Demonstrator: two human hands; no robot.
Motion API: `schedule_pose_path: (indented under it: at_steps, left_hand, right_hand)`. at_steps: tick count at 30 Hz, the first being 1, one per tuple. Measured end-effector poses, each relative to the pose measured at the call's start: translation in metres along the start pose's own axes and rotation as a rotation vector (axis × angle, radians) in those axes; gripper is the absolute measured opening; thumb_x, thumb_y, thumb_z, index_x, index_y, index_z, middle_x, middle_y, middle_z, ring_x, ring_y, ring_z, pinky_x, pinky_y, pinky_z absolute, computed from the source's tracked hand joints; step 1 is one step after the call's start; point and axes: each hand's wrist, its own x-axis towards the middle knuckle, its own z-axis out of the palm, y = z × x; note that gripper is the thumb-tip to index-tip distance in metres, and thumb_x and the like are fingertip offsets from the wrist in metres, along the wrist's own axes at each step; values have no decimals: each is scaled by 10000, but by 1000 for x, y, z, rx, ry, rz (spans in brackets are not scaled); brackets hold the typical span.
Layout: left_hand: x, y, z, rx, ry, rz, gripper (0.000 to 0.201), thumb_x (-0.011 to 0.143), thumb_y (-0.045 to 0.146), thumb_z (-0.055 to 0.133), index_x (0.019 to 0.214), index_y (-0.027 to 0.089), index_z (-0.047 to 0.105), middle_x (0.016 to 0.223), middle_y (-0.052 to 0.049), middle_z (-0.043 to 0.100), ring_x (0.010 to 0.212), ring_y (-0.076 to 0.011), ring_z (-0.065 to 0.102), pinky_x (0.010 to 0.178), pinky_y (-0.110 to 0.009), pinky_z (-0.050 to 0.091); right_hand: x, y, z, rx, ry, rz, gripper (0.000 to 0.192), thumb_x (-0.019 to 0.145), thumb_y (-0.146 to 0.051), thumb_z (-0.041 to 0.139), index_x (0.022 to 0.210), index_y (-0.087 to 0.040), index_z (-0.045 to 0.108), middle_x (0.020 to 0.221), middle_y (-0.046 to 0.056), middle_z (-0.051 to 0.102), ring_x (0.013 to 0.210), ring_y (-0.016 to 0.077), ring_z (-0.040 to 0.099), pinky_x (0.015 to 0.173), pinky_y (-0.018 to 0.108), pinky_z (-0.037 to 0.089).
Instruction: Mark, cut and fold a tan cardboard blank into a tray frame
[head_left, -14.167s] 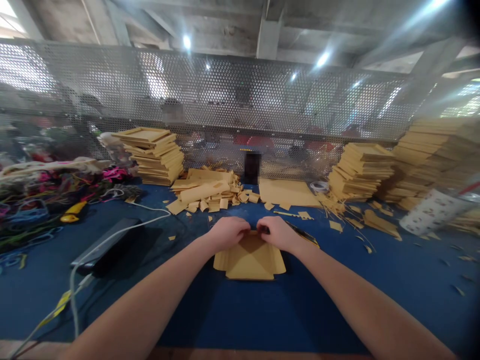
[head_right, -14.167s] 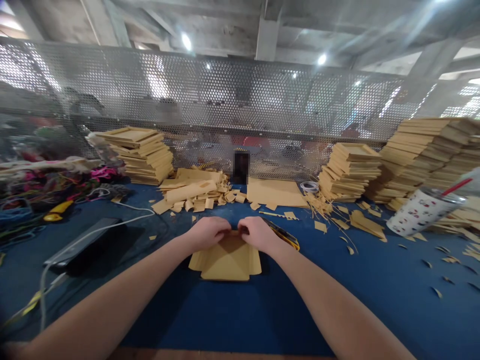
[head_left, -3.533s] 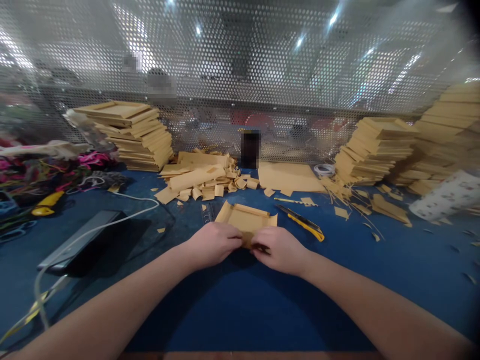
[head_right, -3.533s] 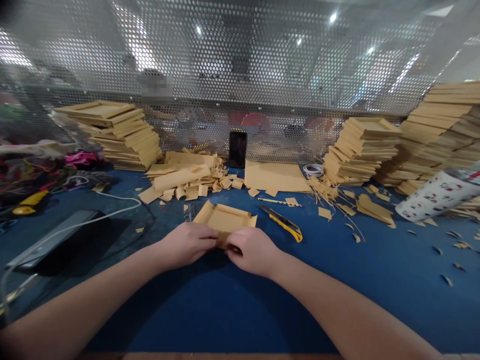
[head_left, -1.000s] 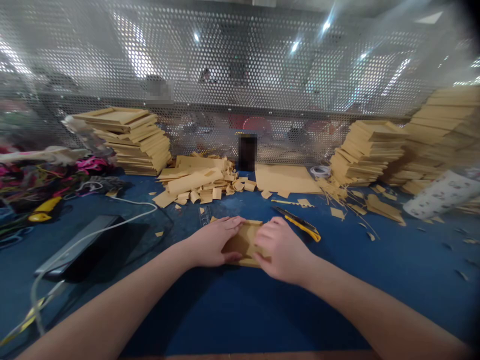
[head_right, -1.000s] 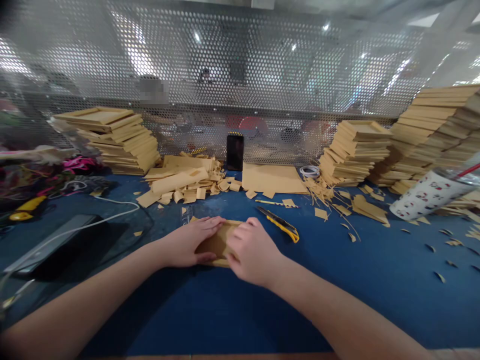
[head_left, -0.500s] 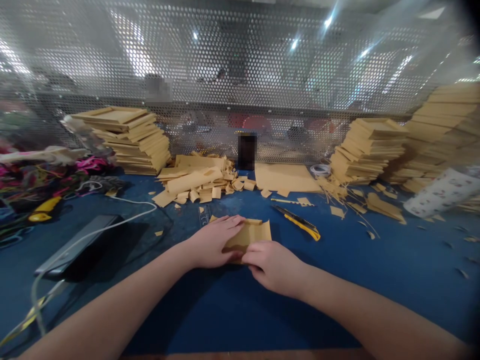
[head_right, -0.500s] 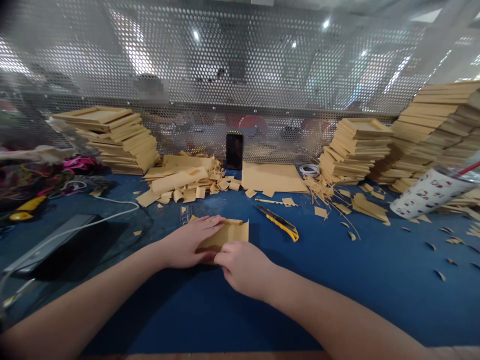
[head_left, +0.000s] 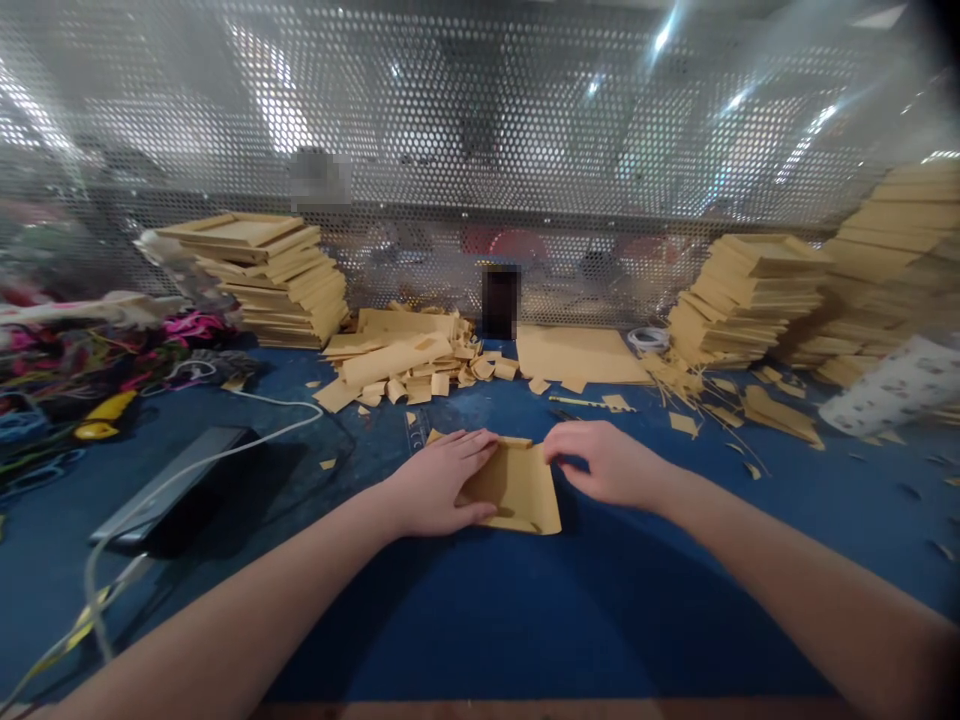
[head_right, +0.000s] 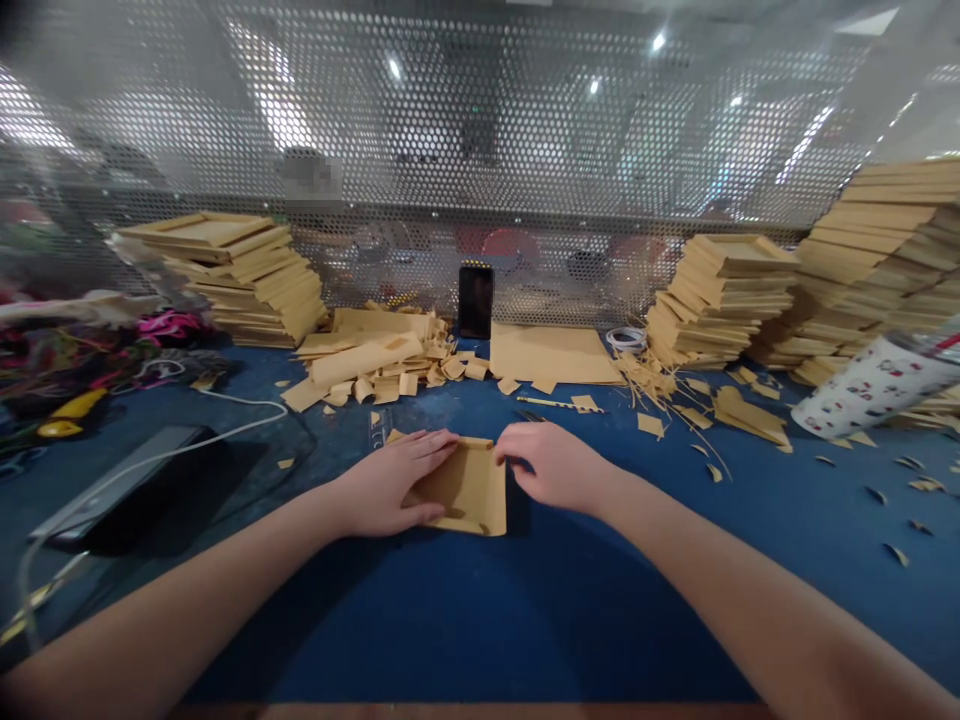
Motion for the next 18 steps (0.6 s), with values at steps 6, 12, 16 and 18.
schedule_pose_path:
  at_steps: [6, 12, 16, 18]
  left_hand:
    - [0, 0, -1, -13, 6, 2, 832, 890, 667, 440, 1511, 147, 249, 1568, -107, 245, 1445, -254, 233, 1198, -391, 167]
    - [0, -3, 0, -40, 13, 37, 833, 883, 630, 482, 1518, 155, 226, 1565, -117, 248, 1441, -266, 243, 1194, -412, 177]
    - [-1, -9, -1, -72, 9, 86, 833, 887, 628, 486, 1523, 163, 216, 1566, -120, 241, 1443, -275, 238, 1194, -424, 166]
    - [-2, -12, -4, -87, -5, 120, 832, 882, 617, 505, 1521, 163, 225, 1565, -117, 242, 1445, -275, 231, 1196, -426, 160]
  right_hand:
    - [-18, 10, 21, -150, 46, -142, 234, 905, -120, 518, 1061, -181, 682, 1225, 116, 612, 1103, 218, 588, 940, 378, 505]
    - [-24, 12, 41, -216, 141, -212, 240, 950, -174, 509, 1127, -168, 670, 1164, 117, 644, 1115, 226, 571, 975, 423, 487]
    - [-24, 6, 40, -189, 148, -278, 239, 962, -184, 504, 1149, -164, 652, 1118, 96, 681, 1082, 205, 593, 957, 408, 489]
    - [-23, 0, 39, -182, 139, -317, 220, 965, -174, 502, 1126, -150, 651, 1088, 98, 693, 1082, 205, 597, 938, 392, 486]
